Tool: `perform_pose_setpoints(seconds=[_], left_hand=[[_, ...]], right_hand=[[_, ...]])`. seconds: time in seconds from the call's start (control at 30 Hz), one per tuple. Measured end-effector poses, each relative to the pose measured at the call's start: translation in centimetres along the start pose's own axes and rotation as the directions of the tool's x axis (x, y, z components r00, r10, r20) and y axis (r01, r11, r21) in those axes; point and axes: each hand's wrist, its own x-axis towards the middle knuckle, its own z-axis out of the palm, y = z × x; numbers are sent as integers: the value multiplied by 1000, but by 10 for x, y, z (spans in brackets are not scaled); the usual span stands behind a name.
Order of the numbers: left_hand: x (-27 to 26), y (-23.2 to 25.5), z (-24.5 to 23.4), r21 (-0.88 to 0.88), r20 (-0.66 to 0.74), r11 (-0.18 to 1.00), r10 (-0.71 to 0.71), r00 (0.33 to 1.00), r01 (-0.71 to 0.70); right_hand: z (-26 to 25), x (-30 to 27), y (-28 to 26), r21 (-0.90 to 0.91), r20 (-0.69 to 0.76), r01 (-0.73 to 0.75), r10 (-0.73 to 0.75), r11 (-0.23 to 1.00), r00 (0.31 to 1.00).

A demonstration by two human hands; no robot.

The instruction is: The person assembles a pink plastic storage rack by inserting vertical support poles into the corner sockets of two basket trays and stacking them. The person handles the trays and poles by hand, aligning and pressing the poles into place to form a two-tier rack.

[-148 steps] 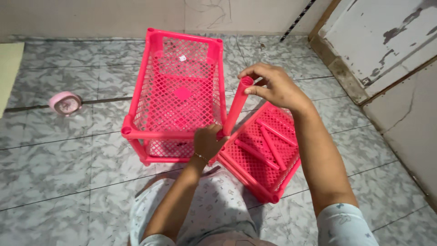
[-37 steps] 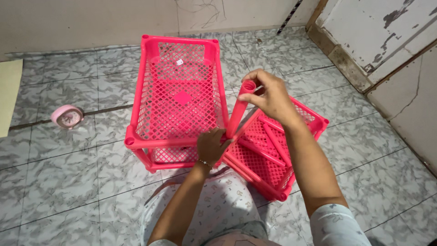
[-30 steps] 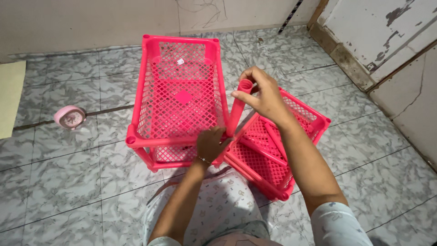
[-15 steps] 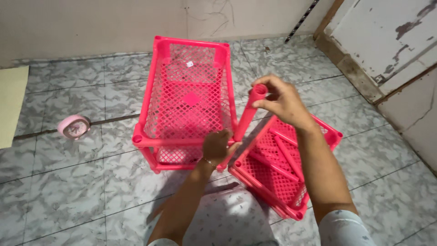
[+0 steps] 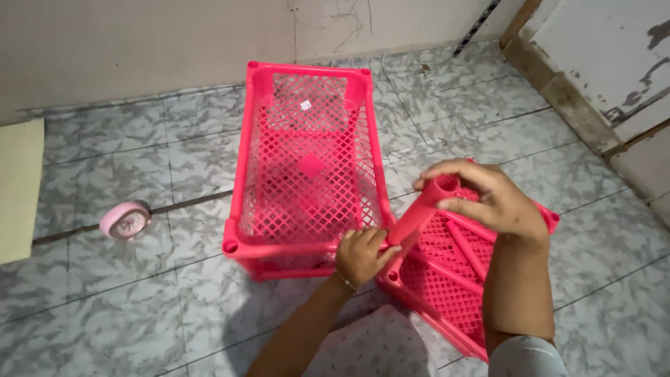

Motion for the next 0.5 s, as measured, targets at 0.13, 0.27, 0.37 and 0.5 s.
perform_pose_setpoints(seconds=[0.13, 0.27, 0.37, 0.5], left_hand=[[-1, -4, -3, -66, 45, 998, 9, 999, -6], [2, -5, 1, -108, 182, 991, -59, 981, 79], [1, -2, -1, -90, 140, 990, -97, 985, 110], [-2, 2, -7, -90, 148, 988, -115, 982, 129]], right_hand=[[-3, -3, 12, -87, 5, -27, 27, 996, 1000], [2, -10, 23, -135, 3, 3, -3, 991, 1000], [6, -9, 30, -125, 15, 67, -66, 990, 998], [7, -3, 32, -120, 69, 81, -73, 989, 995]])
